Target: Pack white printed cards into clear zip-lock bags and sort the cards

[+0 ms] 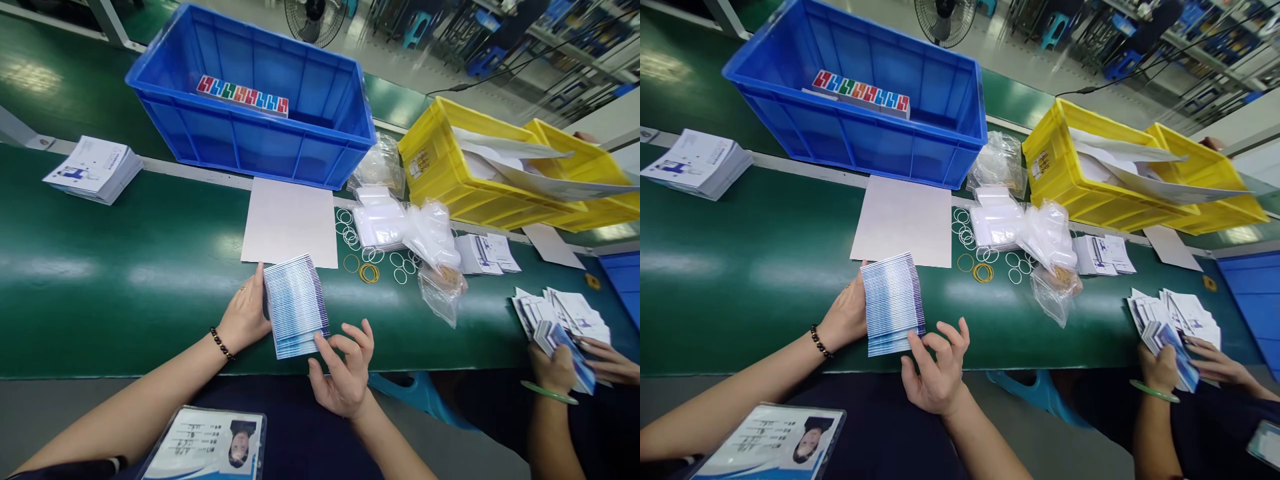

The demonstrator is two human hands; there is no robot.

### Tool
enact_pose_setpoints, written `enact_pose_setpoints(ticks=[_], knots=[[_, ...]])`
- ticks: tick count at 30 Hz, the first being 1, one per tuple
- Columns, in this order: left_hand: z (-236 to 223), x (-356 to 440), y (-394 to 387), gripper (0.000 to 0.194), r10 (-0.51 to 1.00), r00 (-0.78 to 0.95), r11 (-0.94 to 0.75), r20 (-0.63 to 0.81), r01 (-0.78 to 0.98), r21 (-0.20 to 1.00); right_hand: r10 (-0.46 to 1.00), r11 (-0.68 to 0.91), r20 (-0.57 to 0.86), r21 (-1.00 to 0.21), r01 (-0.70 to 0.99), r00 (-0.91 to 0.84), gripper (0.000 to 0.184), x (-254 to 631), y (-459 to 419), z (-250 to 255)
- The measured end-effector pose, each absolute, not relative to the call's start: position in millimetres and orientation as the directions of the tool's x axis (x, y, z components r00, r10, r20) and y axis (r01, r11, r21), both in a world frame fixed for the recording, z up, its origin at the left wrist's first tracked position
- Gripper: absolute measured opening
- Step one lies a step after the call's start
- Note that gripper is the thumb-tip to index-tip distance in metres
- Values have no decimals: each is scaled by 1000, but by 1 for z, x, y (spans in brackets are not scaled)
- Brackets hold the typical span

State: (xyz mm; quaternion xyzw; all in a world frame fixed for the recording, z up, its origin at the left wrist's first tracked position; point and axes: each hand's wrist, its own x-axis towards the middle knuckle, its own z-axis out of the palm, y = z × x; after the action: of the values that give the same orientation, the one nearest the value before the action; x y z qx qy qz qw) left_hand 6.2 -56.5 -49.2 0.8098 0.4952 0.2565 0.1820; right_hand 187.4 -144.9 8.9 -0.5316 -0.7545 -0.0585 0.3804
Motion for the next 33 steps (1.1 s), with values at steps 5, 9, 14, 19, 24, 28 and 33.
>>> enact_pose_setpoints(ticks=[5, 9, 14, 19, 24, 28, 33], knots=[[-51, 6, -57, 111, 899, 382, -434, 215, 707, 558, 740, 418, 661, -299, 858, -130, 20, 187, -145, 9], [-52, 6, -57, 107, 900, 376, -432, 221, 702, 567, 734, 443, 663, -300, 845, -149, 18, 187, -144, 9], [-50, 6, -57, 106, 898, 383, -435, 217, 707, 558, 733, 447, 664, -311, 839, -145, 18, 187, -145, 10], [-51, 6, -57, 109, 898, 377, -438, 227, 722, 536, 755, 419, 643, -324, 848, -128, 20, 186, -144, 10], [-51, 6, -57, 109, 897, 376, -441, 234, 710, 549, 774, 400, 618, -312, 862, -135, 33, 183, -140, 11], [-50, 6, -57, 109, 899, 374, -435, 227, 711, 553, 779, 399, 611, -312, 863, -139, 34, 182, -139, 12], [-50, 6, -58, 107, 906, 369, -420, 208, 722, 550, 781, 396, 611, -325, 859, -128, 28, 183, -140, 13]])
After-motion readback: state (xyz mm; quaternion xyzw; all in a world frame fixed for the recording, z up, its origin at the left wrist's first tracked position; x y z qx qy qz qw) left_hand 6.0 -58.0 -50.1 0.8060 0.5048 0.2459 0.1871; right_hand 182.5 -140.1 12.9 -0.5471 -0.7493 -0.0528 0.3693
